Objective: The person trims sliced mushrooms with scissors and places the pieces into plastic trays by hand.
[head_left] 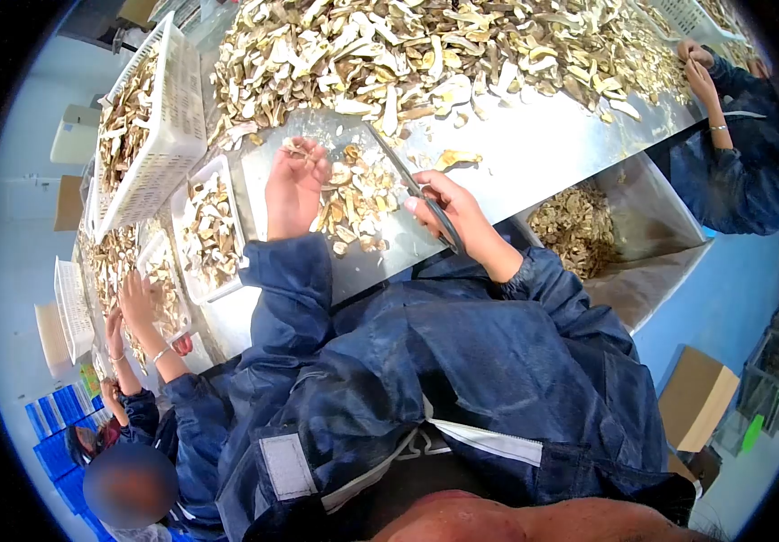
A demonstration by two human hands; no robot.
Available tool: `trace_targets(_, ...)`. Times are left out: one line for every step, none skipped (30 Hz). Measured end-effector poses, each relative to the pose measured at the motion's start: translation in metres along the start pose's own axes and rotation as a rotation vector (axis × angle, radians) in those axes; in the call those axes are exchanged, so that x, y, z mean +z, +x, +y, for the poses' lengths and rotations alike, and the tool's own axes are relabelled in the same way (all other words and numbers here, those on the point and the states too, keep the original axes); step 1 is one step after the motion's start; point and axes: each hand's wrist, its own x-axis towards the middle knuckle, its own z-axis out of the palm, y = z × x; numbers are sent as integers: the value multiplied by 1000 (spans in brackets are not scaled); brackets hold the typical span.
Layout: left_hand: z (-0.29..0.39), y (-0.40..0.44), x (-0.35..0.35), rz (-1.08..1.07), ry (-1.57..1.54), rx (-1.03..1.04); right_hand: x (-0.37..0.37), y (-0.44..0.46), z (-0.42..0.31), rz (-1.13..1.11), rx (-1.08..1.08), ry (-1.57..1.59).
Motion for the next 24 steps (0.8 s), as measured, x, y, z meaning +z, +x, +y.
trace_targets(2,4,5,1,-19,10,0,0,0,1,-2,-8)
trace_targets(4,9,9,3,-36,20,0,1,1,2,-3,-5)
trace_targets(2,17,15,19,45,44,0,1,2,2,-4,-1)
trace_targets(0,30,16,50,193,14,1,1,2,3,-5,4)
trace_targets(-5,46,14,80,341,-17,2,1,2,-1,-1,12)
trace_targets(-11,63,11,109,489,-48,2,1,1,-3,3,20)
trace_targets(-21,81,5,164,733,24,1,0,0,-3,6,27)
trace_targets(-33,100,-2,218,975,100,0,-1,-1,-1,3,24)
trace_targets(-39,110,-2,268,1218,180,1,-2,-1,4,0,22)
trace_targets(-40,111,3,244,1215,218,1,-2,-1,12,-3,22)
trace_targets(-37,106,10,220,1214,252,0,-3,0,19,-1,16)
trace_targets(-35,99,15,199,1213,285,-2,-3,0,16,-15,11)
trace_targets(-27,77,37,254,1119,183,-2,-3,0,9,-29,9)
trace_targets(-25,74,30,204,998,111,-3,-3,1,-3,-40,9)
trace_targets(-18,72,16,162,875,42,-3,-2,5,-19,-36,20)
trace_targets(-13,68,7,121,751,-24,-4,-1,6,-31,-39,12)
trace_targets(-8,52,16,95,604,-13,-5,-1,5,-41,-41,3)
trace_targets(0,41,16,110,500,-38,-5,-1,5,-51,-42,-6)
trace_targets(5,36,8,109,434,-53,-5,-1,4,-55,-31,17)
trace_targets(9,32,0,108,367,-67,-5,0,4,-59,-20,38)
trace_targets(11,28,-6,134,319,-72,-5,0,4,-62,-10,59)
trace_targets(12,24,-11,158,271,-77,-5,0,4,-63,-15,53)
trace_targets(12,21,-14,179,223,-82,-5,1,5,-63,-20,47)
trace_targets(12,19,-19,109,122,-115,-6,1,6,-61,-26,41)
